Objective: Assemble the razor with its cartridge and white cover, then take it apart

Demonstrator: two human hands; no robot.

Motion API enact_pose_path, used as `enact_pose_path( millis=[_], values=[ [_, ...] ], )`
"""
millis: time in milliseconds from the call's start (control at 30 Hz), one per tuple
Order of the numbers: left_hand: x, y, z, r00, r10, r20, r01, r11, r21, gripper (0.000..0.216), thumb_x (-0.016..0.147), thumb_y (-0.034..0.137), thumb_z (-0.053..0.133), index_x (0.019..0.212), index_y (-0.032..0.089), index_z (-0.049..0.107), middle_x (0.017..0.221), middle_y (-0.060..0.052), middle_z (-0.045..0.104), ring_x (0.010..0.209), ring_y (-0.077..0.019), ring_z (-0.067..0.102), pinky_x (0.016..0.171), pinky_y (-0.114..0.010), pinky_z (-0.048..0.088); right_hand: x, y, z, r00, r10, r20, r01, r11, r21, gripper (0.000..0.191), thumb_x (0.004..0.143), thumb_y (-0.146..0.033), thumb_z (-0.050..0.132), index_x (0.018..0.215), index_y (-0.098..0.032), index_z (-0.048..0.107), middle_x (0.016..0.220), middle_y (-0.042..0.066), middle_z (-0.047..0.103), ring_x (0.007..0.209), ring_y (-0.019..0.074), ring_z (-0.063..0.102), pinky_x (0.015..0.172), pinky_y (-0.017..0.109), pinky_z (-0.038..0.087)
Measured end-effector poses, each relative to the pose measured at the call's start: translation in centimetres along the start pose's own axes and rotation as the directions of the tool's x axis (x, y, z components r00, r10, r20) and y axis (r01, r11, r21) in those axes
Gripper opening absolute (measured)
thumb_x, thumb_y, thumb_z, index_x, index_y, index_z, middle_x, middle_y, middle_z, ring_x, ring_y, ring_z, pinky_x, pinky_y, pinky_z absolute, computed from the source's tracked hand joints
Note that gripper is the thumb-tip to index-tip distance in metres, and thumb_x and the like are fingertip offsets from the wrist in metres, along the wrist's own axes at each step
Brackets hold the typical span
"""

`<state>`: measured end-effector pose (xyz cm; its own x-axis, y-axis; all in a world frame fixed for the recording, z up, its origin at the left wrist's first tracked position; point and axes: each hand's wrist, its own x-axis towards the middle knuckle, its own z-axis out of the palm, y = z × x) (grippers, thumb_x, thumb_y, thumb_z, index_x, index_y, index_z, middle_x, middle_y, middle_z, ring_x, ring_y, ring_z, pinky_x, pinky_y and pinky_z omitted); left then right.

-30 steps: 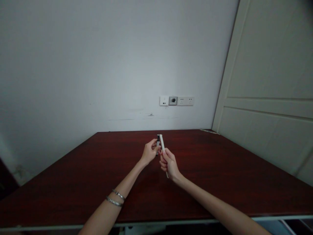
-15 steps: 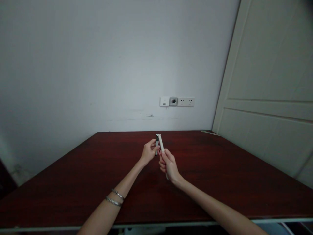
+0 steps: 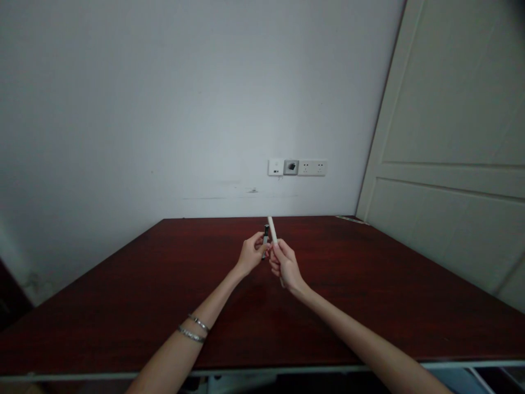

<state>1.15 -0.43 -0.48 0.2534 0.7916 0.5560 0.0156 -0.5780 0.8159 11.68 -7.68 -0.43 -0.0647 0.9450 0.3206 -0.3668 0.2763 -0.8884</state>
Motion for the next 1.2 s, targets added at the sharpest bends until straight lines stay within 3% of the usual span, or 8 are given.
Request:
enact_pose_path(
  millis=[133, 333, 533, 700, 800, 900, 1067, 1200],
  values=[
    [0.0, -0.3, 0.0, 0.998, -0.012, -0.057, 0.013, 1.000, 0.026, 0.016, 0.072, 0.017, 0.057, 0.087, 0.012, 0.058, 0.073, -0.003, 0.061, 0.063, -0.0113, 0.057, 0.056, -0.020, 0.046, -0.4, 0.9, -0.2, 0.996, 0.068, 0.064, -0.065, 0.997, -0.049, 0.033, 0.077, -0.052, 0.052, 0.076, -0.021, 0.041, 0.050, -0.011, 0.028, 0.035, 0.0026, 0.018, 0.031, 0.013, 0.011],
    [0.1, -0.2, -0.1, 1.000, -0.002, -0.022, 0.002, 1.000, 0.016, 0.021, 0.073, 0.020, 0.057, 0.093, 0.013, 0.057, 0.072, -0.003, 0.063, 0.060, -0.0119, 0.058, 0.054, -0.020, 0.046, 0.4, 0.3, -0.6, 1.000, -0.019, -0.011, 0.018, 0.999, -0.040, 0.034, 0.076, -0.053, 0.052, 0.075, -0.021, 0.042, 0.049, -0.011, 0.027, 0.035, 0.0025, 0.016, 0.031, 0.014, 0.011],
    [0.2, 0.1, -0.4, 0.999, -0.028, -0.033, 0.028, 1.000, -0.013, 0.014, 0.071, 0.022, 0.059, 0.082, 0.013, 0.056, 0.061, 0.001, 0.058, 0.049, -0.0094, 0.055, 0.047, -0.018, 0.042, 1.0, -0.3, -1.8, 0.991, -0.017, 0.136, 0.047, 0.973, -0.225, 0.030, 0.080, -0.050, 0.049, 0.075, -0.020, 0.047, 0.051, -0.008, 0.034, 0.038, 0.0047, 0.024, 0.033, 0.016, 0.017],
    [0.4, -0.1, -0.3, 0.986, -0.155, -0.068, 0.151, 0.987, -0.059, 0.015, 0.071, 0.024, 0.058, 0.080, 0.013, 0.053, 0.053, 0.003, 0.055, 0.038, -0.0098, 0.052, 0.038, -0.020, 0.043, 4.7, -3.6, -4.9, 0.962, -0.236, 0.138, 0.273, 0.787, -0.553, 0.031, 0.079, -0.046, 0.050, 0.068, -0.018, 0.055, 0.055, -0.004, 0.041, 0.052, 0.0092, 0.037, 0.047, 0.020, 0.028],
    [0.4, 0.1, 0.0, 0.970, -0.230, -0.084, 0.220, 0.969, -0.111, 0.013, 0.070, 0.023, 0.056, 0.077, 0.013, 0.052, 0.051, 0.003, 0.054, 0.036, -0.0104, 0.053, 0.035, -0.020, 0.043, 7.2, -5.3, -6.5, 0.951, -0.168, 0.259, 0.305, 0.646, -0.700, 0.043, 0.082, -0.049, 0.043, 0.059, -0.016, 0.056, 0.052, -0.003, 0.041, 0.053, 0.0104, 0.037, 0.050, 0.023, 0.026],
    [0.2, 0.3, 0.3, 0.960, -0.269, -0.080, 0.257, 0.957, -0.136, 0.011, 0.069, 0.022, 0.056, 0.073, 0.013, 0.051, 0.050, 0.003, 0.053, 0.035, -0.0109, 0.052, 0.033, -0.021, 0.043, 8.7, -5.7, -6.9, 0.950, -0.110, 0.292, 0.304, 0.545, -0.782, 0.047, 0.081, -0.052, 0.042, 0.057, -0.015, 0.058, 0.050, -0.003, 0.041, 0.052, 0.0104, 0.036, 0.050, 0.023, 0.024],
    [0.0, 0.9, 0.6, 0.958, -0.281, -0.053, 0.270, 0.951, -0.149, 0.013, 0.069, 0.022, 0.058, 0.073, 0.013, 0.050, 0.049, 0.004, 0.052, 0.034, -0.0102, 0.052, 0.034, -0.020, 0.044, 10.1, -4.6, -7.5, 0.952, -0.125, 0.280, 0.305, 0.496, -0.813, 0.049, 0.079, -0.056, 0.043, 0.060, -0.015, 0.061, 0.051, -0.002, 0.044, 0.052, 0.0104, 0.036, 0.050, 0.023, 0.023],
    [0.3, 0.9, 0.2, 0.968, -0.240, -0.080, 0.227, 0.963, -0.147, 0.013, 0.070, 0.023, 0.057, 0.075, 0.014, 0.049, 0.051, 0.004, 0.053, 0.036, -0.0101, 0.053, 0.035, -0.021, 0.045, 10.7, -4.0, -10.4, 0.960, -0.070, 0.272, 0.271, 0.479, -0.835, 0.049, 0.076, -0.057, 0.046, 0.058, -0.014, 0.062, 0.049, -0.003, 0.042, 0.052, 0.0101, 0.035, 0.050, 0.023, 0.023]
  ],
)
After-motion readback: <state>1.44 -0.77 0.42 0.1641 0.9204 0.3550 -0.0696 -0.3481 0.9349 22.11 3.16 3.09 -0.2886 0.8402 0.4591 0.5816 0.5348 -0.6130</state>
